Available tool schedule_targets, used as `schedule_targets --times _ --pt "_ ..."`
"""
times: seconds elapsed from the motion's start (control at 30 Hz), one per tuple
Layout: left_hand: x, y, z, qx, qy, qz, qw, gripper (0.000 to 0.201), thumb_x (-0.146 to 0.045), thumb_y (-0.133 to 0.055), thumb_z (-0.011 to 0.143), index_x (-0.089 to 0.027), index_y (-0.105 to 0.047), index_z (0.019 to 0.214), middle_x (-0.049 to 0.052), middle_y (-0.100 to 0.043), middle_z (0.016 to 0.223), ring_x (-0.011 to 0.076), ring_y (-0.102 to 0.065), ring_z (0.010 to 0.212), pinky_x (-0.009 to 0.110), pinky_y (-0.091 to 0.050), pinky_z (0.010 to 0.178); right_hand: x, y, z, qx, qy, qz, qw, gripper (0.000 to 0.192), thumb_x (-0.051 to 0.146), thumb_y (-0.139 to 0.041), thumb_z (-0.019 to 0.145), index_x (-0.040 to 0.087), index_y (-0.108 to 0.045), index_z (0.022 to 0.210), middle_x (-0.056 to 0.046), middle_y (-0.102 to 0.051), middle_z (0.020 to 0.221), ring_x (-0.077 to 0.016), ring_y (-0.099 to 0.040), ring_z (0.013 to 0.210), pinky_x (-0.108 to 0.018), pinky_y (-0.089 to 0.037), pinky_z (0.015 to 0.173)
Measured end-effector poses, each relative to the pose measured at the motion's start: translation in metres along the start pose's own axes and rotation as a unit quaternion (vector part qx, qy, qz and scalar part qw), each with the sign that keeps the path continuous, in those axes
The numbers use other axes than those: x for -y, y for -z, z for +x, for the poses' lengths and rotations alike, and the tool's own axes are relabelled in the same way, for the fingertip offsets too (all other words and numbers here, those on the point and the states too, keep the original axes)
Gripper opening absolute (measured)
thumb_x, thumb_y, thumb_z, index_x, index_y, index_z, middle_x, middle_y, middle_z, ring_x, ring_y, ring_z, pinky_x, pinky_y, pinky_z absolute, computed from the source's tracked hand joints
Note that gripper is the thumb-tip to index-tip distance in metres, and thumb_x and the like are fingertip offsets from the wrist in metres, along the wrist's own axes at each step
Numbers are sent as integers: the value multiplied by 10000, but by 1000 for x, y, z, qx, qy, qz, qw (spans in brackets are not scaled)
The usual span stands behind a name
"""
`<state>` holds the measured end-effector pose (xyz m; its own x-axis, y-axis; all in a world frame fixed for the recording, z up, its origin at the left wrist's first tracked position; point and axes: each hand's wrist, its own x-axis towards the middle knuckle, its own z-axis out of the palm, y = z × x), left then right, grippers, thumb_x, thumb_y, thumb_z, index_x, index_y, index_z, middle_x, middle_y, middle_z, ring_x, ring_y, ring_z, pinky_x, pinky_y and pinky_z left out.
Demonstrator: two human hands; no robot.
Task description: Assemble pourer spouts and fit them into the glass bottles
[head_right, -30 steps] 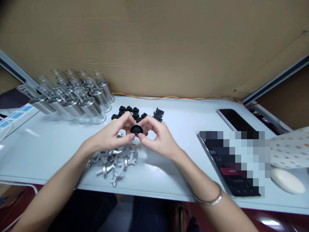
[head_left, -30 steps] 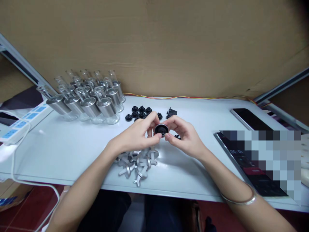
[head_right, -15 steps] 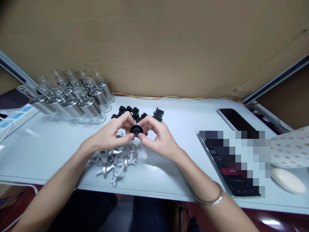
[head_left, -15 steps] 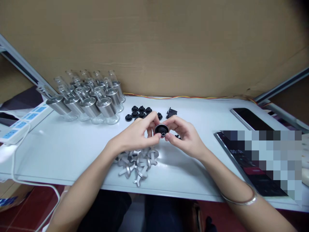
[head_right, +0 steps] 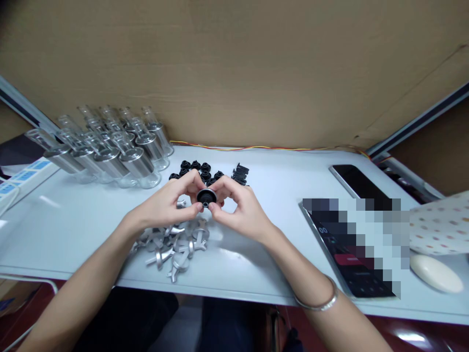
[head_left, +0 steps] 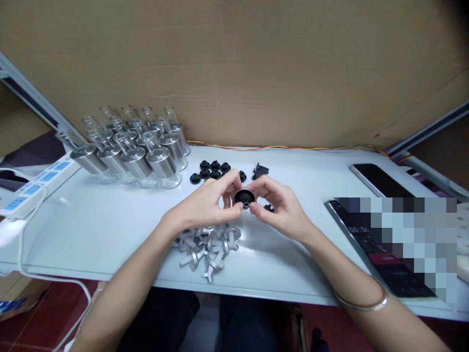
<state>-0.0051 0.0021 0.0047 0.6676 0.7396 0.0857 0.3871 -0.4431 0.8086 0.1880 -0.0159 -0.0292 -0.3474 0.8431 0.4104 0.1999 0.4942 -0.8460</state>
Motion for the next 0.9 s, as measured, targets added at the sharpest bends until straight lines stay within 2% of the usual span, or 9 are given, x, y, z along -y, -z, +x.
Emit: schedule_targets --times 0.33,0.57,0.9 --pt "-3 -1 1 5 12 1 1000 196 -238 -555 775 -229 -367 830 -54 -597 710 110 -487 595 249 -389 593 -1 0 1 9 -4 3 1000 123 209 -587 751 194 -539 863 4 -594 705 -137 -547 612 -260 -461 605" --pt "-2 0 1 17 23 28 999 206 -234 -564 747 -229 -362 789 -83 -517 640 97 -416 540 231 -341 522 -1 0 0 26 -10 -40 999 95 223 -561 738 196 -521 819 -1 -583 698 -161 -563 657 -288 -456 633" --pt "-2 -3 1 2 -19 133 991 226 -257 -570 706 -222 -349 733 -81 -469 585 104 -428 508 232 -311 512 -4 -2 -2 35 -8 -67 997 117 189 -587 702 210 -490 764 -5 -649 744 -154 -599 659 -277 -483 640"
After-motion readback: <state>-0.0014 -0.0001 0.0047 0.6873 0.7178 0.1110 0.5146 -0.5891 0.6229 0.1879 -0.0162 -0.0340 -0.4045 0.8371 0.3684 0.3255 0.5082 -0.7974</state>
